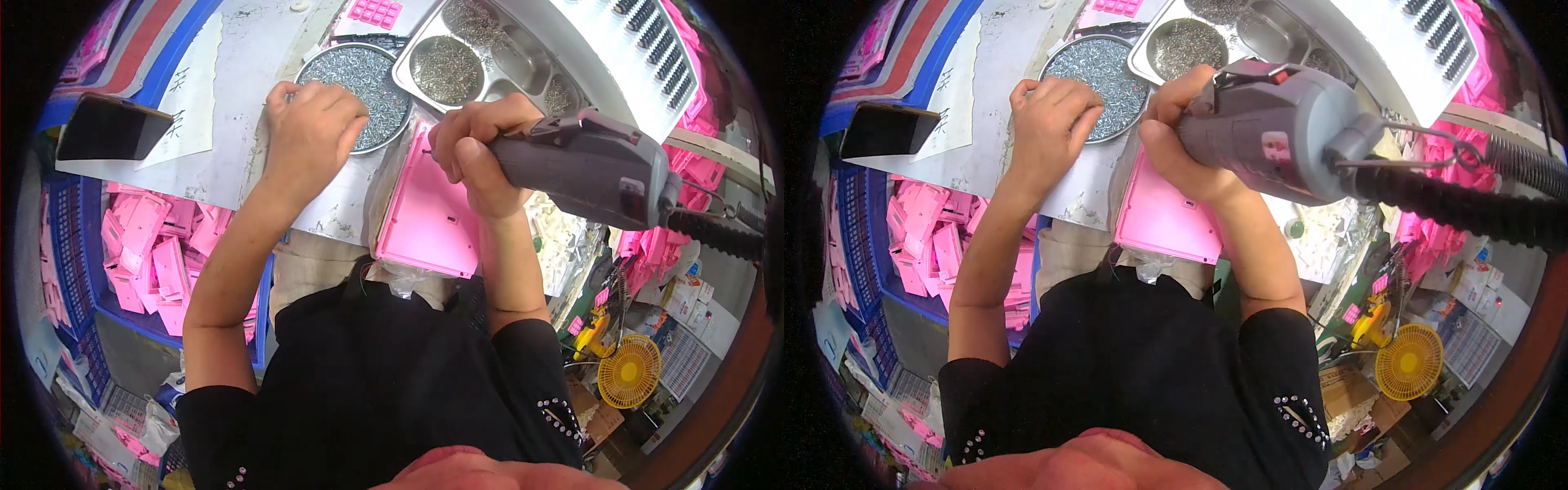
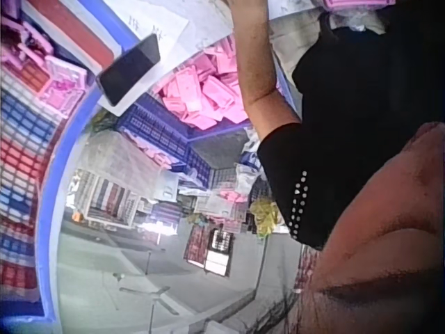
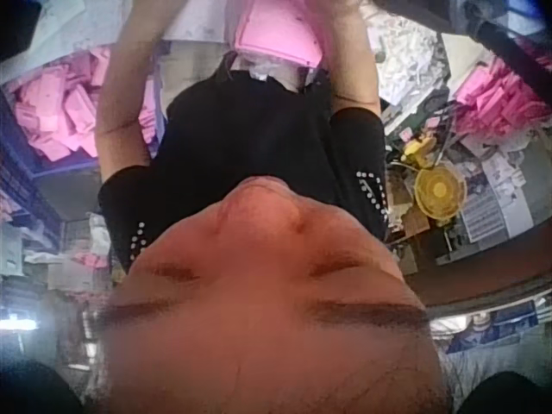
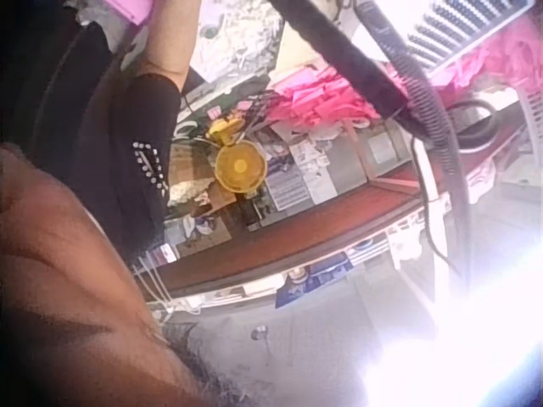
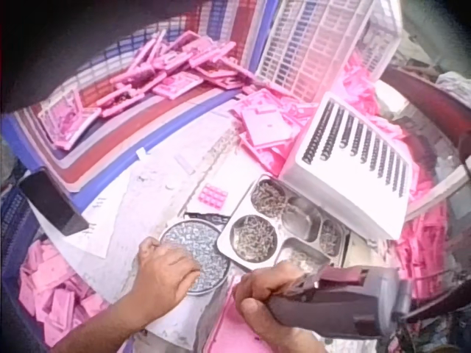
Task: Assembling and soldering components into a pink toy casing and securing it with screws.
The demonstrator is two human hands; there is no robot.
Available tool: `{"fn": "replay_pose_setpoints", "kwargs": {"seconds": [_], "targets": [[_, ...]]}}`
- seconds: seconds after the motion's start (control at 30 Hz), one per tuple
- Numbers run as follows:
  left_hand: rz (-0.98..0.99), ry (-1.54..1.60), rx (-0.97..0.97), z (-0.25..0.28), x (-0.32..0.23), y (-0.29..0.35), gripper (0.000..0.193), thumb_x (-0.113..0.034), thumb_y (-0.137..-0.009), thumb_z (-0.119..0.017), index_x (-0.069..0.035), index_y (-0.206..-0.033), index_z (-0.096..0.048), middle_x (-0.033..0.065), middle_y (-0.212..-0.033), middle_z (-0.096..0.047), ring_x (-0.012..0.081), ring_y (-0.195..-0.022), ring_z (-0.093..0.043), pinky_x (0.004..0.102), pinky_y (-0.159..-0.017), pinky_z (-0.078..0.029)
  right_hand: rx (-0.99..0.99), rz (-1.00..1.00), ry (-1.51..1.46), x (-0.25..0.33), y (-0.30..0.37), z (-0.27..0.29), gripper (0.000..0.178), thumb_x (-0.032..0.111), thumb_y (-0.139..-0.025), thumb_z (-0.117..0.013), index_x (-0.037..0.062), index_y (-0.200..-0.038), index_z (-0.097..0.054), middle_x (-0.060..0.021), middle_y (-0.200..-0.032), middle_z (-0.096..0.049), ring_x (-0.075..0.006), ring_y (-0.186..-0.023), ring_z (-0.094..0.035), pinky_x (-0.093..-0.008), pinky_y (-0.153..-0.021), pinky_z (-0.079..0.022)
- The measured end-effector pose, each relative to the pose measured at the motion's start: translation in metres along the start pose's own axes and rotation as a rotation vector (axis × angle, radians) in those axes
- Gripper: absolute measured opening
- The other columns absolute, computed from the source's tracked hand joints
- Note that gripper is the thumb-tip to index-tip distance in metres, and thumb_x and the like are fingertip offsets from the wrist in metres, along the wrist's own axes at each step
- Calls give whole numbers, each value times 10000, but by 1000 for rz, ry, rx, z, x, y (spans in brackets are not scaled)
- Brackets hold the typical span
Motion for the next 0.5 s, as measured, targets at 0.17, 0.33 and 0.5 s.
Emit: {"fn": "replay_pose_setpoints", "kwargs": {"seconds": [0.17, 0.33, 0.5], "targets": [[-91, 100, 91, 9, -36, 4, 93, -182, -848, -766, -153, -903, -697, -24, -919, -667, 189, -963, -618, 476, -1018, -311, -29, -133, 1, -2, 5, 9, 228, 87, -880, -738, 50, -1018, -561, -53, -832, -614, -131, -731, -590, -281, -680, -496], [-140, 183, 134, 19, -51, 6, 151, -137, -801, -782, -130, -910, -678, -2, -935, -661, 201, -955, -628, 471, -1013, -315, 50, 82, -272, 52, -12, -16, 244, 219, -988, -647, 75, -1098, -484, -11, -620, -487, -137, -479, -473, -370, -547, -466], [-152, 176, 147, 23, -55, 8, 155, -164, -786, -795, -119, -872, -674, -1, -880, -629, 209, -951, -611, 499, -1042, -307, 78, 26, -254, 48, -7, -26, 227, 207, -987, -640, 80, -1061, -466, -10, -624, -489, -140, -492, -489, -371, -570, -488]]}}
Point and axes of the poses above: each hand's wrist, its own y-axis away from the middle knuckle, its own z-axis out of the back of the hand, x = y × z, the point moved 6 cm from there along -y, towards the middle knuckle
